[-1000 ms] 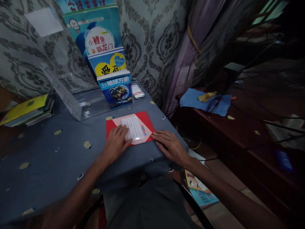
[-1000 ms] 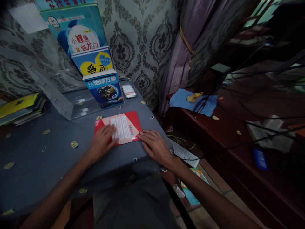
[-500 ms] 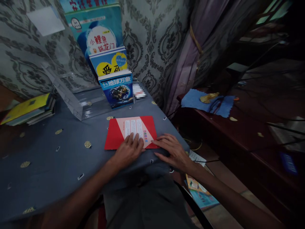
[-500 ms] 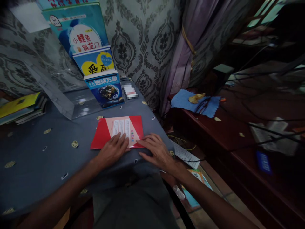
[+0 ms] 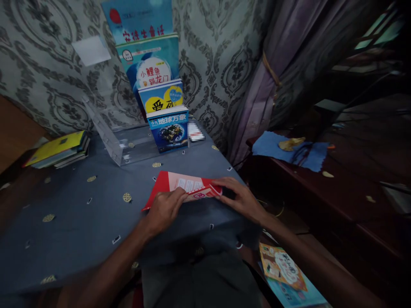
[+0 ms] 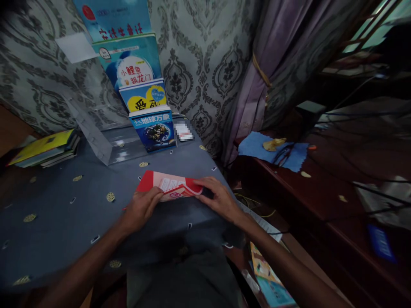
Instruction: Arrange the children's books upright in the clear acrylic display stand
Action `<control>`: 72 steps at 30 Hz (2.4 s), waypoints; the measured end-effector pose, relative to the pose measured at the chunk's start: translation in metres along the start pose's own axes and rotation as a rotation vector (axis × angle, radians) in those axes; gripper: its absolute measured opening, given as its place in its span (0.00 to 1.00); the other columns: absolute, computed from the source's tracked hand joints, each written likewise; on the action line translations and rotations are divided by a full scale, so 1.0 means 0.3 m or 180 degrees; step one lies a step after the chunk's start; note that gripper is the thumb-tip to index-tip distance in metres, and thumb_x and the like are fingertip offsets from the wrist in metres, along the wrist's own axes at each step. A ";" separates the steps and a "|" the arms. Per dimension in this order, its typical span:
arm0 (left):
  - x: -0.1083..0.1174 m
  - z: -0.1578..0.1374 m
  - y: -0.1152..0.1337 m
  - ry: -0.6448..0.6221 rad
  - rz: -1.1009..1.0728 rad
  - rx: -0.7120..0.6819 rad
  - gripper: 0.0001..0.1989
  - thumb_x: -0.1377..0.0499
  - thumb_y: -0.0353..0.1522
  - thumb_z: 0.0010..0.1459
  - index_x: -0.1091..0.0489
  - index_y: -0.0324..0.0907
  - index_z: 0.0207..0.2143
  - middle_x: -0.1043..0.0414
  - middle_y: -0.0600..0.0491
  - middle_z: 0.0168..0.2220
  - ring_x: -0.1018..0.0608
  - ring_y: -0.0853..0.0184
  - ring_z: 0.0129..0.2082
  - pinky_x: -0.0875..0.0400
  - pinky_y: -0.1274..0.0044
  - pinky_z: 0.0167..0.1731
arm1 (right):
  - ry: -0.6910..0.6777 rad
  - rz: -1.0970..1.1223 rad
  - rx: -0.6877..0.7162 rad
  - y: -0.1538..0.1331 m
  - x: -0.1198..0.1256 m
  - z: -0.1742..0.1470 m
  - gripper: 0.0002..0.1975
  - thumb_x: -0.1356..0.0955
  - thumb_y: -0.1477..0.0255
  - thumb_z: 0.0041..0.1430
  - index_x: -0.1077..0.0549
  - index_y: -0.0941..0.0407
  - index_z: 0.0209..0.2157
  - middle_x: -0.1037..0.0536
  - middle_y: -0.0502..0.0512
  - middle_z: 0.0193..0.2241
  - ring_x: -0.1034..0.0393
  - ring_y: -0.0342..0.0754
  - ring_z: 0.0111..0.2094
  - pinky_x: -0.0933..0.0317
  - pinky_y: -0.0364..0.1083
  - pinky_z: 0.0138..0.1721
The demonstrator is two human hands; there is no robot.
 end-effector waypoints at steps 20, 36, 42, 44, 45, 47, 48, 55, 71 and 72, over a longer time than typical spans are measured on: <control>0.168 0.099 -0.162 0.2516 -0.3712 0.1586 0.24 0.32 0.53 0.49 0.29 0.42 0.34 0.22 0.55 0.29 0.20 0.64 0.31 0.25 0.74 0.35 | -0.0056 0.2422 -0.0668 -0.131 -0.177 0.311 0.21 0.25 0.51 0.52 0.24 0.55 0.33 0.20 0.49 0.27 0.31 0.42 0.24 0.37 0.40 0.23; 0.045 0.073 -0.447 0.0435 -0.1256 0.2219 0.15 0.46 0.36 0.62 0.35 0.42 0.23 0.31 0.58 0.17 0.30 0.71 0.14 0.37 0.80 0.19 | -0.0425 0.1623 -0.1618 0.034 -0.218 0.341 0.24 0.26 0.51 0.42 0.27 0.56 0.31 0.30 0.43 0.15 0.46 0.37 0.12 0.55 0.40 0.13; 0.050 0.069 -0.406 0.0356 -0.0019 0.1845 0.08 0.47 0.32 0.65 0.27 0.42 0.38 0.22 0.47 0.37 0.21 0.60 0.39 0.31 0.72 0.39 | -0.0418 0.1379 -0.1585 0.069 -0.226 0.345 0.22 0.27 0.52 0.45 0.27 0.56 0.32 0.30 0.43 0.14 0.45 0.38 0.11 0.55 0.40 0.13; 0.037 0.073 -0.394 0.0258 0.0648 0.1608 0.11 0.48 0.33 0.67 0.27 0.41 0.44 0.23 0.44 0.45 0.23 0.57 0.46 0.30 0.69 0.45 | -0.0362 0.1227 -0.1556 0.077 -0.224 0.346 0.21 0.27 0.53 0.45 0.27 0.56 0.33 0.31 0.43 0.14 0.44 0.39 0.11 0.54 0.40 0.13; 0.029 0.075 -0.392 0.0207 0.0878 0.1499 0.12 0.48 0.33 0.68 0.28 0.41 0.46 0.24 0.43 0.48 0.24 0.56 0.49 0.30 0.68 0.47 | -0.0333 0.1139 -0.1545 0.080 -0.222 0.348 0.20 0.27 0.54 0.45 0.27 0.55 0.33 0.31 0.43 0.14 0.44 0.40 0.11 0.52 0.41 0.13; 0.009 0.078 -0.395 0.0117 0.1046 0.1378 0.14 0.49 0.34 0.70 0.29 0.40 0.50 0.26 0.43 0.53 0.26 0.56 0.52 0.31 0.67 0.51 | -0.0297 0.0904 -0.1526 0.083 -0.214 0.350 0.18 0.28 0.56 0.48 0.27 0.55 0.34 0.30 0.43 0.15 0.41 0.42 0.12 0.49 0.42 0.15; 0.000 0.079 -0.400 0.0079 0.1075 0.1352 0.14 0.50 0.34 0.70 0.29 0.41 0.52 0.27 0.43 0.55 0.26 0.56 0.53 0.31 0.66 0.52 | -0.0287 0.0725 -0.1495 0.082 -0.208 0.350 0.17 0.28 0.57 0.49 0.26 0.55 0.35 0.29 0.44 0.16 0.38 0.43 0.13 0.47 0.42 0.16; -0.033 0.072 -0.425 0.0159 0.1186 0.1215 0.17 0.50 0.34 0.70 0.31 0.42 0.56 0.30 0.43 0.60 0.26 0.56 0.55 0.32 0.64 0.53 | -0.0001 -0.0822 -0.0844 0.051 -0.175 0.353 0.14 0.30 0.66 0.56 0.22 0.52 0.45 0.21 0.52 0.28 0.28 0.51 0.29 0.39 0.46 0.30; -0.030 0.075 -0.444 0.0268 0.0911 0.1086 0.11 0.47 0.29 0.66 0.31 0.41 0.49 0.25 0.43 0.54 0.26 0.54 0.55 0.31 0.62 0.53 | -0.1259 -0.0543 0.0913 -0.034 -0.561 0.635 0.31 0.41 0.77 0.65 0.42 0.62 0.68 0.32 0.68 0.64 0.38 0.56 0.65 0.43 0.60 0.65; -0.031 0.074 -0.446 0.0283 0.0883 0.1066 0.12 0.47 0.29 0.66 0.31 0.41 0.50 0.26 0.43 0.54 0.26 0.54 0.55 0.31 0.62 0.53 | -0.1279 -0.0608 0.0897 -0.032 -0.566 0.642 0.30 0.40 0.77 0.64 0.42 0.62 0.68 0.31 0.69 0.64 0.38 0.57 0.65 0.44 0.60 0.66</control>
Point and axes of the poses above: each hand's wrist, its own z-axis towards the middle knuckle, its own x-axis out of the back of the hand, y = z × x, the point moved 2 cm from there along z, towards the middle knuckle
